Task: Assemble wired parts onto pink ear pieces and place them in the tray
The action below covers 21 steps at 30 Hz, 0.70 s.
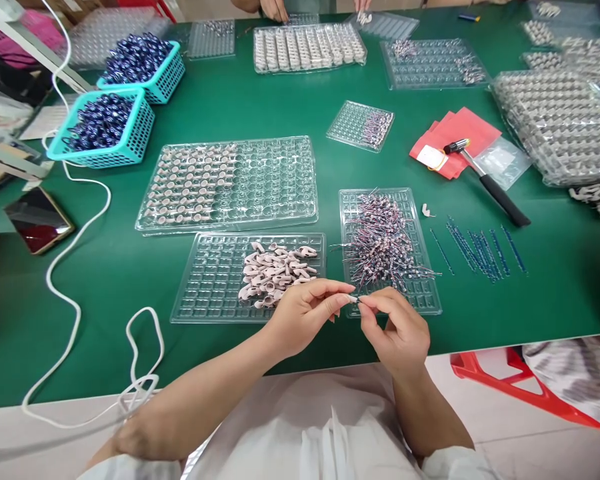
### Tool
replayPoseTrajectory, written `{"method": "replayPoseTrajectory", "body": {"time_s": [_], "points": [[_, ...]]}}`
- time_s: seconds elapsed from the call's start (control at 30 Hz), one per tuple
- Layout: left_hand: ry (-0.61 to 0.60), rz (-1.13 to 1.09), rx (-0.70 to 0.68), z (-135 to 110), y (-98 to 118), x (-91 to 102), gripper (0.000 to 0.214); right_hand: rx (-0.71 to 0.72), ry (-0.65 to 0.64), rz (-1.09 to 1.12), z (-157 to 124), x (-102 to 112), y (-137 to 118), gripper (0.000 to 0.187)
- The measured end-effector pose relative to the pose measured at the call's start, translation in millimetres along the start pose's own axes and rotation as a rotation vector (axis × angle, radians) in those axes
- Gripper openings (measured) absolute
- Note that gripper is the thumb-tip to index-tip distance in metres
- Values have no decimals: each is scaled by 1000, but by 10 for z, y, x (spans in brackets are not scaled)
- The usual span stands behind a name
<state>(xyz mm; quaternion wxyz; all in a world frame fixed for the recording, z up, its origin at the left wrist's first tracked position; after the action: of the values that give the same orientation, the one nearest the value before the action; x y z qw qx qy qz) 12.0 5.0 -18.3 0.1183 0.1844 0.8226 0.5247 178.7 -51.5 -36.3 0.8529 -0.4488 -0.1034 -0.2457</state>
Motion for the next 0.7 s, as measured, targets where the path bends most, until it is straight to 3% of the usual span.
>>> {"method": "replayPoseTrajectory", "body": {"time_s": [0.33, 0.7], "points": [[11, 263, -150, 5, -4, 51, 22, -14, -61, 10, -13, -13, 19, 26], [-16, 275, -207, 15, 15, 38, 21, 6, -85, 65, -26, -16, 33, 36]]}}
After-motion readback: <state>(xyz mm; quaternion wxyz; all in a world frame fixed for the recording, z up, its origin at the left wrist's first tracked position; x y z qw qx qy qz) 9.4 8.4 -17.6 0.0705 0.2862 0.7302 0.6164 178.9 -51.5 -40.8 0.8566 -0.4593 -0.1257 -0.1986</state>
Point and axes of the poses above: each hand's wrist, its own z-axis towards the middle knuckle, its own x-axis out of the back of the hand, y = z × x, the point moved 2 cm from there along z, towards the middle knuckle, and after that the axes turned 7 degrees about x, right-handed, at the moved point
